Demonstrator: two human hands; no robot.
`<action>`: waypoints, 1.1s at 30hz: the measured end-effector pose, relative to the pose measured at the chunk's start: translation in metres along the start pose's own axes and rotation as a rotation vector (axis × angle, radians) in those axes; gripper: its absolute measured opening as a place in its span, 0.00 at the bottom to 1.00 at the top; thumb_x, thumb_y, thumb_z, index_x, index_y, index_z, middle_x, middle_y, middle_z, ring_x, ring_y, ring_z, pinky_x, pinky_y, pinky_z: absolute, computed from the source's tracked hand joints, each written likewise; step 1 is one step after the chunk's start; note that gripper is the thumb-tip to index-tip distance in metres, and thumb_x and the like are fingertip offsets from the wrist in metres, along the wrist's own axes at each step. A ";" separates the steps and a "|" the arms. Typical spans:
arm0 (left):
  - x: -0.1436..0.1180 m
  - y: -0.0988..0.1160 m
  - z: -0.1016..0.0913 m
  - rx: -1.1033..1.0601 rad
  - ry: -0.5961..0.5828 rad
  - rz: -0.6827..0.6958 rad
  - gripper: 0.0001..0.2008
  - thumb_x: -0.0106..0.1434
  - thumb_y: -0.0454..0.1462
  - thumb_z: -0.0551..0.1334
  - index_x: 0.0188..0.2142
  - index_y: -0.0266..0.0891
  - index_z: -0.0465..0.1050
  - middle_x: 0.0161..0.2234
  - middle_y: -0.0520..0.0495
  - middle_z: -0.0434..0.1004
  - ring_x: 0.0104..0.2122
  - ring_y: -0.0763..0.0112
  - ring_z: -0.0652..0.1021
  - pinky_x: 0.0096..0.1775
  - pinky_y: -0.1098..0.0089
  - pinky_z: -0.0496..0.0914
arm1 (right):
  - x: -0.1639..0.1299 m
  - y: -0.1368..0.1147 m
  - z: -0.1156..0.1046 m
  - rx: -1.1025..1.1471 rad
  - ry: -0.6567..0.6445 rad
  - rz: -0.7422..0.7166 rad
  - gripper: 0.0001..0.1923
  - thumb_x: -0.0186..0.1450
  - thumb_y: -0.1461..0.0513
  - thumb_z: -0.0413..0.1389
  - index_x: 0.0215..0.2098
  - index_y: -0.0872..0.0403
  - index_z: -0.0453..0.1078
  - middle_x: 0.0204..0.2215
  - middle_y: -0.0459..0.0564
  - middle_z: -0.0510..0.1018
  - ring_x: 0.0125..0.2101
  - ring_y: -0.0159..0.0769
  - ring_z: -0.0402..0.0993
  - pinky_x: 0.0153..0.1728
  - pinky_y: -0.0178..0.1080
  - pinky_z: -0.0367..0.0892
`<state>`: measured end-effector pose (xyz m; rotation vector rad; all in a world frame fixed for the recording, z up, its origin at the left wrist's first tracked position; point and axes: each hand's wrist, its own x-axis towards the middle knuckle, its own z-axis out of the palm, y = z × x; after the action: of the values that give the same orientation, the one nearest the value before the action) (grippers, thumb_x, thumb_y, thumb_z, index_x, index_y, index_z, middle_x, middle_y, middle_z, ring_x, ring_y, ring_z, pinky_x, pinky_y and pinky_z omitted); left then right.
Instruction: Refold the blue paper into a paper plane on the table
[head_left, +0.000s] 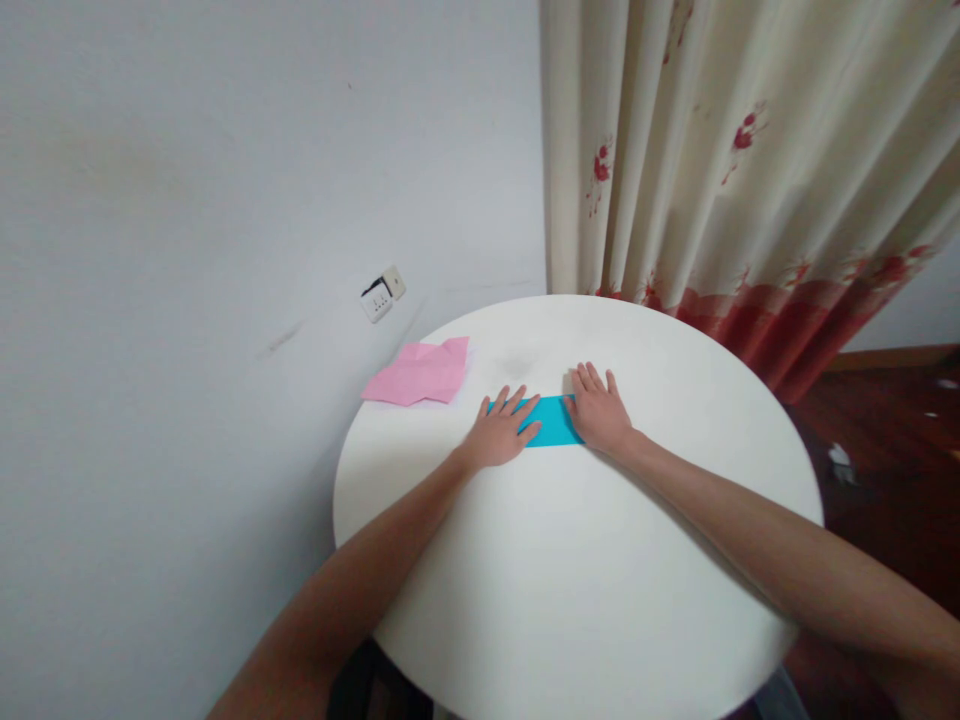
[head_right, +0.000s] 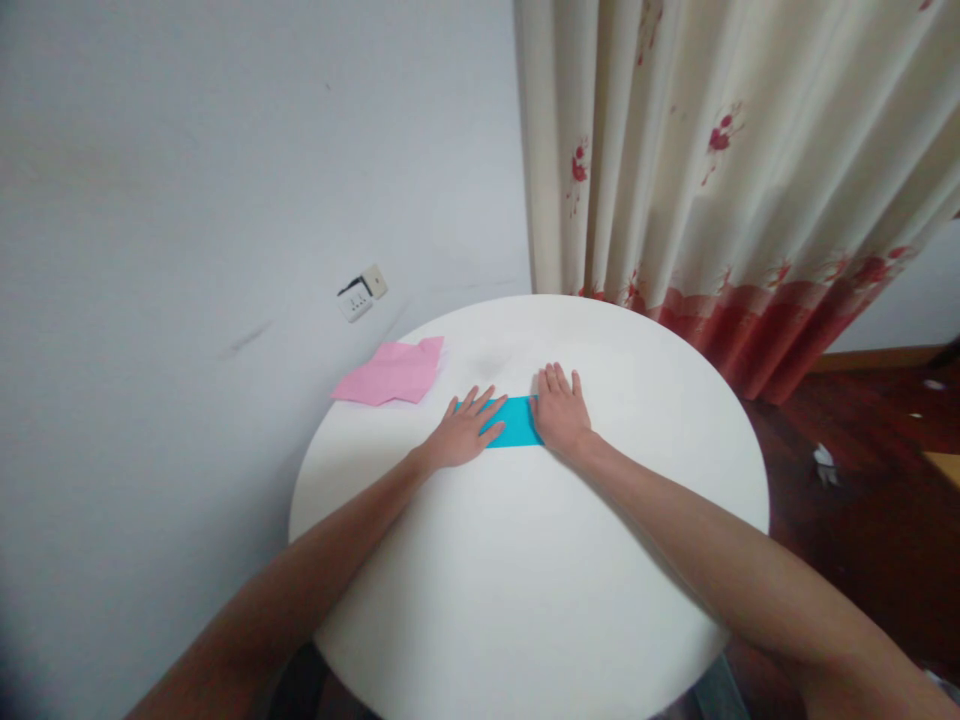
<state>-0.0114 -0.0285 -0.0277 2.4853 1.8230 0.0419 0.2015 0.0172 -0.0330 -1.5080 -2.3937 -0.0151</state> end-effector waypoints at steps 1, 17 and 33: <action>0.000 0.000 0.000 0.003 0.002 0.000 0.31 0.74 0.55 0.43 0.72 0.53 0.46 0.74 0.49 0.41 0.72 0.47 0.46 0.66 0.39 0.46 | -0.001 -0.002 -0.001 0.012 -0.006 -0.048 0.31 0.74 0.58 0.37 0.70 0.68 0.52 0.70 0.66 0.54 0.71 0.52 0.43 0.68 0.57 0.39; 0.003 0.000 0.002 0.029 0.023 0.003 0.31 0.74 0.53 0.44 0.72 0.50 0.47 0.74 0.48 0.42 0.71 0.48 0.47 0.66 0.40 0.48 | -0.005 -0.012 0.000 0.095 -0.167 -0.294 0.31 0.75 0.55 0.40 0.71 0.63 0.54 0.70 0.64 0.54 0.70 0.51 0.48 0.67 0.54 0.48; 0.002 0.000 0.001 0.024 0.018 0.002 0.31 0.74 0.53 0.44 0.72 0.50 0.47 0.73 0.47 0.43 0.71 0.47 0.48 0.66 0.40 0.48 | -0.005 -0.013 0.001 0.087 -0.162 -0.290 0.30 0.75 0.55 0.41 0.70 0.63 0.54 0.71 0.64 0.54 0.70 0.50 0.48 0.67 0.53 0.49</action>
<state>-0.0110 -0.0263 -0.0288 2.5111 1.8381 0.0427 0.1917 0.0075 -0.0330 -1.1528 -2.6840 0.1496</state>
